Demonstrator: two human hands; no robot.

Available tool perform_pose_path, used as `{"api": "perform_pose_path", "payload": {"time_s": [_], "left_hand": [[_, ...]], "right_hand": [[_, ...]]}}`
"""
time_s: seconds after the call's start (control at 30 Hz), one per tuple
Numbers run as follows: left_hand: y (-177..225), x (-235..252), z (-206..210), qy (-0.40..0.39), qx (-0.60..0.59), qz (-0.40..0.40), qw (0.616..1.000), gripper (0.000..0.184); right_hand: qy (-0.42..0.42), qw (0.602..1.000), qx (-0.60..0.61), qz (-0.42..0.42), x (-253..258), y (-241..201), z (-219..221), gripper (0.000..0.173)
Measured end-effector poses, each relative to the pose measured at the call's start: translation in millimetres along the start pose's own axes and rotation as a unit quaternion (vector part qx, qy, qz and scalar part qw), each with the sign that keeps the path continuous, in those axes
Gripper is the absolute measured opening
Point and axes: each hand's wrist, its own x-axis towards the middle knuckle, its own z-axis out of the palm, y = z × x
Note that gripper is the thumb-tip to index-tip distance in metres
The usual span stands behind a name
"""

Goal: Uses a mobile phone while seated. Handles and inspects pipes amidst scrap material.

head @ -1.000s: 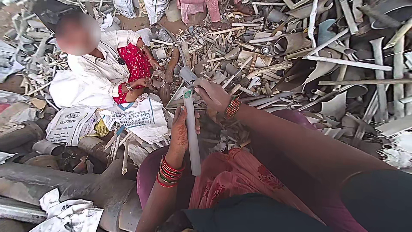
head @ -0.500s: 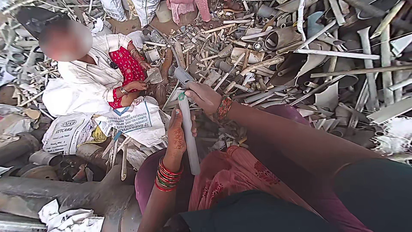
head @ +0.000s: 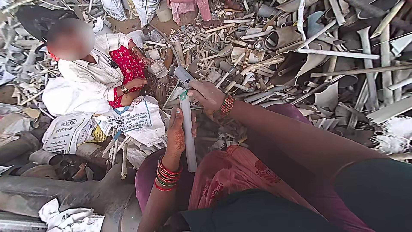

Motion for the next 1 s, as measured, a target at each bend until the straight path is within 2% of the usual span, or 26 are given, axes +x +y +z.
{"api": "perform_pose_path", "payload": {"time_s": [0.57, 0.77, 1.0], "left_hand": [[0.8, -2.2, -0.7, -0.008, 0.037, 0.018, 0.999, 0.032], [3.9, -2.4, -2.4, -0.006, 0.073, 0.029, 0.997, 0.032], [2.9, -2.4, -1.5, -0.005, 0.070, 0.030, 0.997, 0.032]], "right_hand": [[0.006, 0.999, -0.004, -0.032, -1.0, 5.5, 1.5, 0.038], [-0.024, 0.999, -0.001, -0.027, 0.4, 3.5, -2.2, 0.041], [-0.007, 1.000, -0.008, -0.026, -0.3, 2.5, -1.7, 0.042]]}}
